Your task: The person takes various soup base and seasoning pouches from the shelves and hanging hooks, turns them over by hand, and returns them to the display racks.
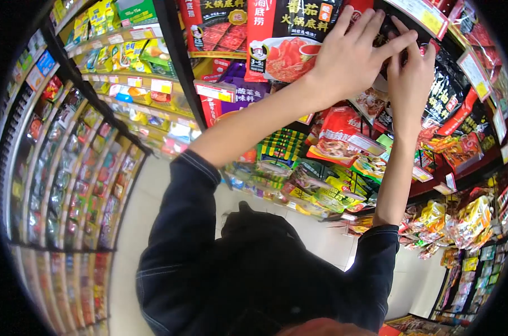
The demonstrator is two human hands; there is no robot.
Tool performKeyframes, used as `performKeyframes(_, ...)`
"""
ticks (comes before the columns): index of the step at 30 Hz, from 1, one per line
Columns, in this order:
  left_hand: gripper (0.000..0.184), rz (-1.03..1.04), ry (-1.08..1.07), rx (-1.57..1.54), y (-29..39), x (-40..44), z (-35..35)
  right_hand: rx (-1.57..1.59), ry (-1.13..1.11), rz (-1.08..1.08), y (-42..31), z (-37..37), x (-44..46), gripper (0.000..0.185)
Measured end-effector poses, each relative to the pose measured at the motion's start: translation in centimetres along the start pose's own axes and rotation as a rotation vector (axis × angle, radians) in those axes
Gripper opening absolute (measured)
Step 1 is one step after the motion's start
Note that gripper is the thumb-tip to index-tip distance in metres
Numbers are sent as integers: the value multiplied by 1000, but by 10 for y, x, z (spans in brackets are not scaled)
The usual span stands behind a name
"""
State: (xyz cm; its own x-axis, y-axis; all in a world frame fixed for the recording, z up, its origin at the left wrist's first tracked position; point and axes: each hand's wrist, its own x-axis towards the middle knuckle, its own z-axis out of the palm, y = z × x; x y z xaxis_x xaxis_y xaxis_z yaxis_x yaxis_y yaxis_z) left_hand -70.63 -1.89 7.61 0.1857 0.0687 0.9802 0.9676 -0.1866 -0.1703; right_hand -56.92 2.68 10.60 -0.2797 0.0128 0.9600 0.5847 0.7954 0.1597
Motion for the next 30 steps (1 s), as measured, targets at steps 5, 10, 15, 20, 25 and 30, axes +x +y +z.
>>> performKeyframes(5,74,-8,-117,3,-8,-5,1,82,-156,205,-31,-36,-15,35)
performKeyframes(10,63,9,-260,133,8,5,-13,460,-135,315,-87,-101,-77,24)
performKeyframes(15,62,-105,-327,154,43,-12,-25,873,-436,517,-94,-132,-166,19)
performKeyframes(20,15,-166,-214,-619,101,-125,-80,749,-342,954,-94,-152,-270,18)
performKeyframes(25,15,-68,-1132,-1220,213,-232,-105,598,-359,1462,-76,-202,-352,17)
performKeyframes(30,19,130,-2046,-1122,242,-350,-112,551,-425,1681,-58,-217,-399,25)
